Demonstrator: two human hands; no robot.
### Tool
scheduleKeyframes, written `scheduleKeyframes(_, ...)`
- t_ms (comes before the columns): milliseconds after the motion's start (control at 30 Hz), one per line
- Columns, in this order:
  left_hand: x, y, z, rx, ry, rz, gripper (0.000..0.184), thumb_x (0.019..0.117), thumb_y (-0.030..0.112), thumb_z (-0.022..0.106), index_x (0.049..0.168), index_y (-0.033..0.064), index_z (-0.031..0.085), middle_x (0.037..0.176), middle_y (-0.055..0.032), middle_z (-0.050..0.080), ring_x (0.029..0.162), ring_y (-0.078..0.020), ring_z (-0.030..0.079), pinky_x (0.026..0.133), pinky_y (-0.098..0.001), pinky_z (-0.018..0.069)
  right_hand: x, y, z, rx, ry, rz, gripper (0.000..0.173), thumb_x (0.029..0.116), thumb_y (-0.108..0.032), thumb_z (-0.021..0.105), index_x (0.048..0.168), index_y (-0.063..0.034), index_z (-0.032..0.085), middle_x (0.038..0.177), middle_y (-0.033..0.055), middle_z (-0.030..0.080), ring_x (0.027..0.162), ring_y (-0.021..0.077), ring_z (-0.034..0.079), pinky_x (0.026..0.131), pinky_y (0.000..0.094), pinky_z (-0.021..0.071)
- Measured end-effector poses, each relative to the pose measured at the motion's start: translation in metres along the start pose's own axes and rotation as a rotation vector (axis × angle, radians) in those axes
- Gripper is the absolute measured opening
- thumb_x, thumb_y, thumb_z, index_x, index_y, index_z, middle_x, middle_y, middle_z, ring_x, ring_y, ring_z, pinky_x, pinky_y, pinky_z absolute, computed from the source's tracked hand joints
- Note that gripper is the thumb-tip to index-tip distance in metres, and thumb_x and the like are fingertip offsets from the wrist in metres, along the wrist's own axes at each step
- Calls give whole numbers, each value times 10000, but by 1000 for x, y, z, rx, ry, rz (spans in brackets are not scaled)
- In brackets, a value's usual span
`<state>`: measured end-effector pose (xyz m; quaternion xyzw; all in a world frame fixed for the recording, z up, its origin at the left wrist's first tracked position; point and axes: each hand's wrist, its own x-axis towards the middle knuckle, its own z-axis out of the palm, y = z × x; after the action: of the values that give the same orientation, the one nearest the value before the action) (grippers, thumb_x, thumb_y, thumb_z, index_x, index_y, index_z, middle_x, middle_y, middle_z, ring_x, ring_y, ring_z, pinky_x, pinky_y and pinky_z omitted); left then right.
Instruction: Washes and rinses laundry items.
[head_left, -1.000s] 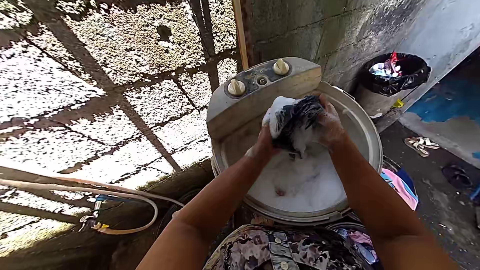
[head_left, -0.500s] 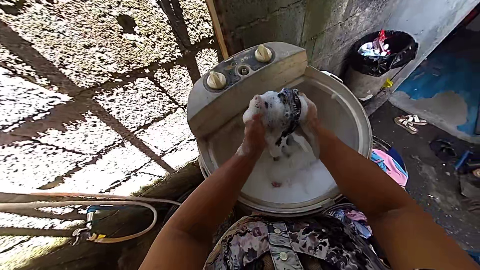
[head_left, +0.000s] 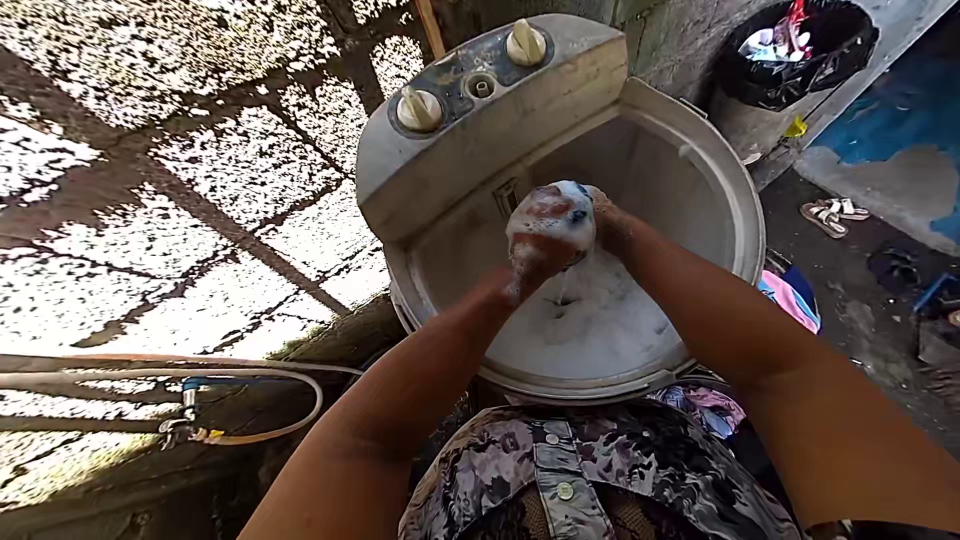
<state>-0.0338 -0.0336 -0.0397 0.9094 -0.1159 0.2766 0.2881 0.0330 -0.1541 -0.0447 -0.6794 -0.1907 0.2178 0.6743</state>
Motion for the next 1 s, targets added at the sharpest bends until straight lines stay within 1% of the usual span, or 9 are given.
scheduleKeyframes(267,-17,-3,-3,4,-167,261,176,809,185,741,893,32,758,989,-177,749,1006,-375,714,845,-562,565,-9,-2,3,214,-86,352,306,1129,-219,282,1058,-146,571,815,-40,594,727,35,601,663,222,535)
scheduleKeyframes(400,-17,-6,-50,-165,9,40,151,871,149,719,852,3,751,906,-156,720,917,-273,691,835,-453,547,-13,2,5,147,-159,142,197,1057,-182,420,1116,-142,604,916,-51,705,828,60,687,728,288,608)
scheduleKeyframes(500,-37,-16,-128,-416,253,-278,123,913,124,700,889,5,721,890,-37,683,861,-70,645,800,-274,551,-7,22,4,-146,-440,146,437,997,-309,545,1385,-110,515,1189,-17,656,1054,84,663,841,326,615)
scheduleKeyframes(600,-82,-36,-215,-482,441,-365,68,947,88,635,936,144,671,855,137,684,811,28,659,763,-218,586,-2,34,35,-607,-674,220,345,1007,-161,646,1334,-51,623,1257,136,672,1059,242,667,912,456,555)
scheduleKeyframes(667,-125,-60,-258,-352,499,-409,92,931,114,643,950,201,668,882,179,686,834,46,655,769,-208,584,3,45,60,-924,-927,248,403,994,-235,701,1356,-67,644,1385,205,611,1245,379,598,1064,579,450)
scheduleKeyframes(767,-201,-116,-285,-47,432,-619,143,926,193,663,981,62,677,1006,15,668,955,-49,638,878,-293,558,13,66,95,-1245,-1215,253,499,1003,-323,685,1428,-76,601,1503,234,515,1408,419,470,1157,610,343)
scheduleKeyframes(867,-280,-188,-277,224,78,-910,389,983,284,679,1194,-42,660,1380,-254,570,1323,-373,525,1114,-582,405,27,93,125,-1402,-1280,224,580,981,-308,716,1483,-76,541,1531,227,490,1437,409,444,1156,616,341)
scheduleKeyframes(933,-331,-219,-262,316,-125,-1096,537,996,347,685,1414,30,571,1556,-254,433,1462,-423,400,1173,-625,343,32,114,141,-1507,-1251,181,671,932,-294,769,1514,-89,507,1553,240,455,1456,439,398,1134,675,326)
scheduleKeyframes(1000,-370,-231,-248,343,-195,-1255,536,997,301,686,1446,43,549,1535,-249,464,1434,-429,436,1156,-624,368,31,138,149,-1571,-1232,167,673,919,-262,766,1488,-14,504,1555,294,418,1477,479,342,1161,700,267)
